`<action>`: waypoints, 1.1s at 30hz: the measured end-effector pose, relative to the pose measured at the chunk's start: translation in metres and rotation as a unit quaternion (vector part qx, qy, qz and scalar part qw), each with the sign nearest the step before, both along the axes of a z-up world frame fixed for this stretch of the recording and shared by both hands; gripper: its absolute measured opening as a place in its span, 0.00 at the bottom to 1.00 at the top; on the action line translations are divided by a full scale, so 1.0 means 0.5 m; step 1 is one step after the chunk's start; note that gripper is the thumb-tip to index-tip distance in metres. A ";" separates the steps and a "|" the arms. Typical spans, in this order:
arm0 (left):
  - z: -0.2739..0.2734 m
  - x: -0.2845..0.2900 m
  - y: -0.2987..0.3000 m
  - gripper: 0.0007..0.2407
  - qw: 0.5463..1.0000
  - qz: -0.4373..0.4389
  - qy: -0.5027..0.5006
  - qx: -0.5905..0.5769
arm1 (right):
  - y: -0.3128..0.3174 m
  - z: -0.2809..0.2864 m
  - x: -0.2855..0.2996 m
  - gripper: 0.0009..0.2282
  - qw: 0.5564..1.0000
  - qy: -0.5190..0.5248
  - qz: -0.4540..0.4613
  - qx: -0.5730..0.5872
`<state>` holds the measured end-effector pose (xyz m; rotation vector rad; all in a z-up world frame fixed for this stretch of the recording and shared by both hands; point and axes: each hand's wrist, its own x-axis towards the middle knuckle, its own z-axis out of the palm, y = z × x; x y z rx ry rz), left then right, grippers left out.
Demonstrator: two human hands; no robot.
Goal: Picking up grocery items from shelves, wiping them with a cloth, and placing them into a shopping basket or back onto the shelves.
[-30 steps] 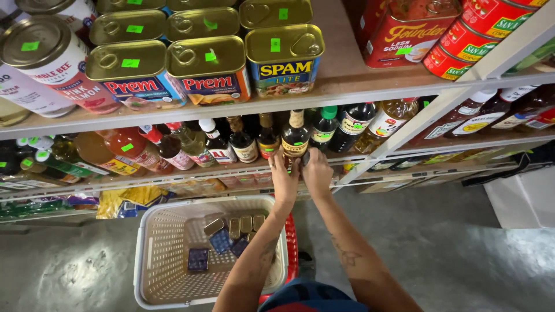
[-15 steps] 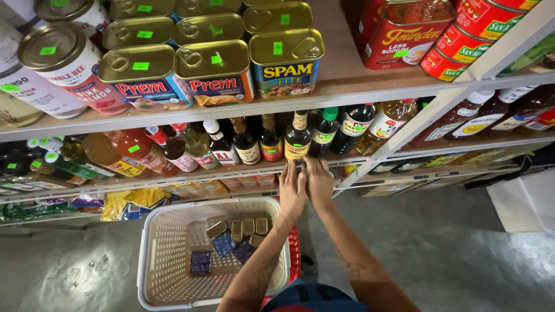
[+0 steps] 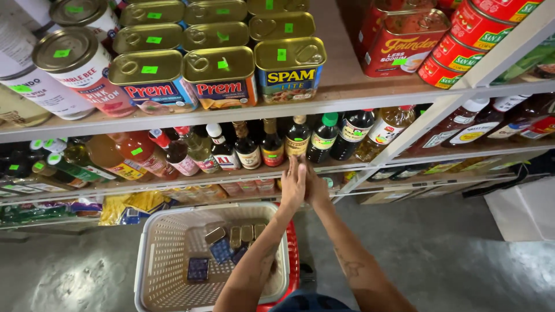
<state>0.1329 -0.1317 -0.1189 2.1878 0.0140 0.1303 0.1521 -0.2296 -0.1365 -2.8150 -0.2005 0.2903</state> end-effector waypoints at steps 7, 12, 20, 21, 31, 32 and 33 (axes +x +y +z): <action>0.049 0.022 -0.006 0.31 0.999 0.016 -0.033 -0.027 | -0.001 0.068 0.028 0.17 0.996 0.074 -0.027 -0.030; 0.069 0.028 -0.013 0.34 0.997 0.010 0.015 -0.074 | -0.019 -0.027 0.066 0.14 0.993 0.104 -0.028 -0.041; 0.128 -0.003 -0.008 0.33 0.989 0.012 0.026 -0.146 | 0.029 0.239 -0.015 0.17 0.989 0.131 -0.058 0.023; 0.131 0.002 -0.006 0.33 0.989 0.012 0.027 -0.146 | 0.028 0.216 -0.008 0.17 0.989 0.131 -0.058 0.023; 0.087 0.050 -0.002 0.32 0.986 0.008 0.073 -0.151 | -0.005 -0.074 0.121 0.18 0.979 0.173 -0.092 0.048; 0.084 0.056 0.001 0.33 0.983 0.011 0.080 -0.162 | -0.006 -0.077 0.127 0.18 0.979 0.177 -0.088 0.057; 0.078 0.063 0.000 0.33 0.983 0.011 0.081 -0.162 | -0.004 -0.078 0.130 0.18 0.978 0.178 -0.088 0.057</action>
